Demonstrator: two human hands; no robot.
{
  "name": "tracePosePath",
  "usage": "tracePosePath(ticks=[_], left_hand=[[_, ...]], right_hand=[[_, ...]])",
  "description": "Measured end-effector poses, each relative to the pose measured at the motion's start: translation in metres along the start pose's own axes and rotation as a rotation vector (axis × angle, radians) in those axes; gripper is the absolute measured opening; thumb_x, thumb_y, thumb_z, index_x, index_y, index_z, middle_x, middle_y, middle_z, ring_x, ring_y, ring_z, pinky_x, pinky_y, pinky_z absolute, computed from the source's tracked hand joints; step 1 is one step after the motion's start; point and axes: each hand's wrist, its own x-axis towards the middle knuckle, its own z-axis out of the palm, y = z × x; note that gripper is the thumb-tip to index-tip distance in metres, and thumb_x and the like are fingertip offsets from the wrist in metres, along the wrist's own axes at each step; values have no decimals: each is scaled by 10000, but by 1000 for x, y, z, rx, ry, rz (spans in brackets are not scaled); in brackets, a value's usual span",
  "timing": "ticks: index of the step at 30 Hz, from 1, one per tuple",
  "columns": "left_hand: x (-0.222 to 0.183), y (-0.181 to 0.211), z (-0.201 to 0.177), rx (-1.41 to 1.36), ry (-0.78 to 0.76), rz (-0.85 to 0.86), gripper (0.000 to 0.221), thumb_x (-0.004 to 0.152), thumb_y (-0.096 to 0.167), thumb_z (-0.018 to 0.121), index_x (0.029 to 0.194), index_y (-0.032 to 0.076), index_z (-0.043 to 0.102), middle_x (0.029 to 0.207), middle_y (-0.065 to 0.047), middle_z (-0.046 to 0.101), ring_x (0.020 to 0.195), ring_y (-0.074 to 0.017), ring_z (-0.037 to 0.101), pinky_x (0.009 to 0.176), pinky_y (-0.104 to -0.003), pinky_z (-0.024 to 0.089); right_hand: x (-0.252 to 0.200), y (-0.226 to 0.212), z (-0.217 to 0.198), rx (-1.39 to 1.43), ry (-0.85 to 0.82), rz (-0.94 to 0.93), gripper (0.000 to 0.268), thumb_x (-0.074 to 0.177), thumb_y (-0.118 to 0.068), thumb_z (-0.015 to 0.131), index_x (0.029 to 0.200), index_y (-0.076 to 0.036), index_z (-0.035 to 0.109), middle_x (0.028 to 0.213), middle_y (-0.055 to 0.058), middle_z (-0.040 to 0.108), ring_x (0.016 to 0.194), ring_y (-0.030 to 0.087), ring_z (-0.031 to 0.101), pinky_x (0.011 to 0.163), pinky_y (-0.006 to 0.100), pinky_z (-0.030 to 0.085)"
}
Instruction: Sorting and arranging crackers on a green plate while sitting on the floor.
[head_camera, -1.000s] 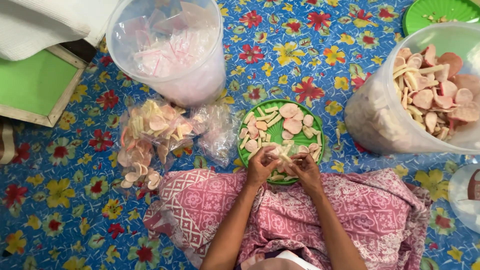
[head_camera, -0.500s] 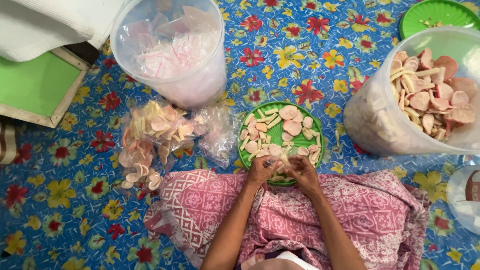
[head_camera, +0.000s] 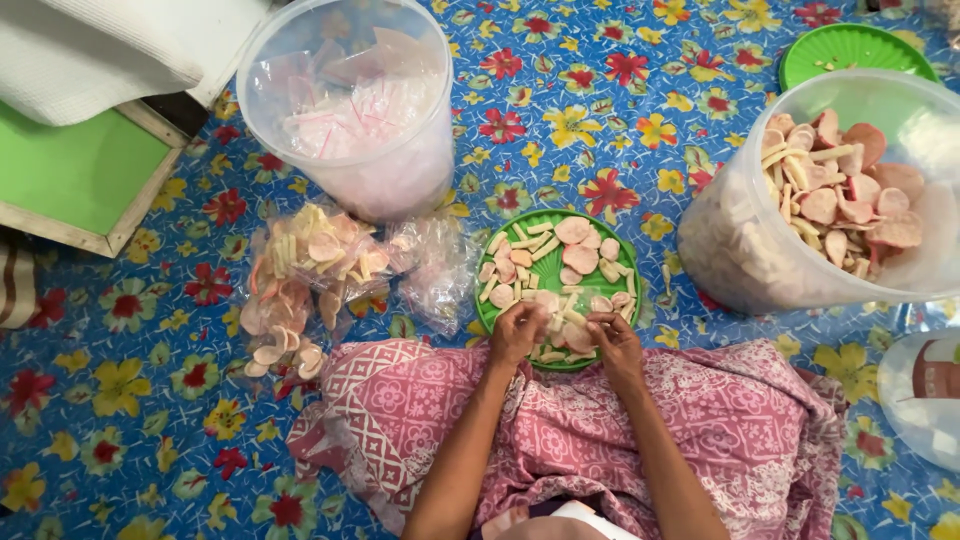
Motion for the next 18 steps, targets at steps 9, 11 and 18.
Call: tracePosePath(ticks=[9, 11, 18], left_hand=[[26, -47, -8, 130, 60, 99, 145, 730, 236, 772, 832, 141, 731, 599, -27, 620, 464, -25, 474, 365, -177, 417], [21, -40, -5, 113, 81, 100, 137, 767, 243, 745, 826, 121, 723, 565, -37, 606, 463, -43, 498, 389, -188, 430], [12, -19, -1, -26, 185, 18, 138, 857, 206, 632, 896, 97, 708, 628, -65, 659, 508, -87, 615, 435, -214, 514]], right_hand=[[-1, 16, -4, -39, 14, -21, 115, 858, -95, 644, 956, -51, 603, 773, 29, 609, 643, 45, 537, 572, 153, 444], [-2, 14, -2, -30, 1, -18, 112, 862, -95, 640, 956, -54, 596, 769, 34, 613, 640, 50, 542, 567, 158, 447], [-10, -5, 12, -58, -115, 48, 127, 842, -95, 657, 953, -58, 608, 791, 79, 683, 690, 86, 604, 612, 190, 454]])
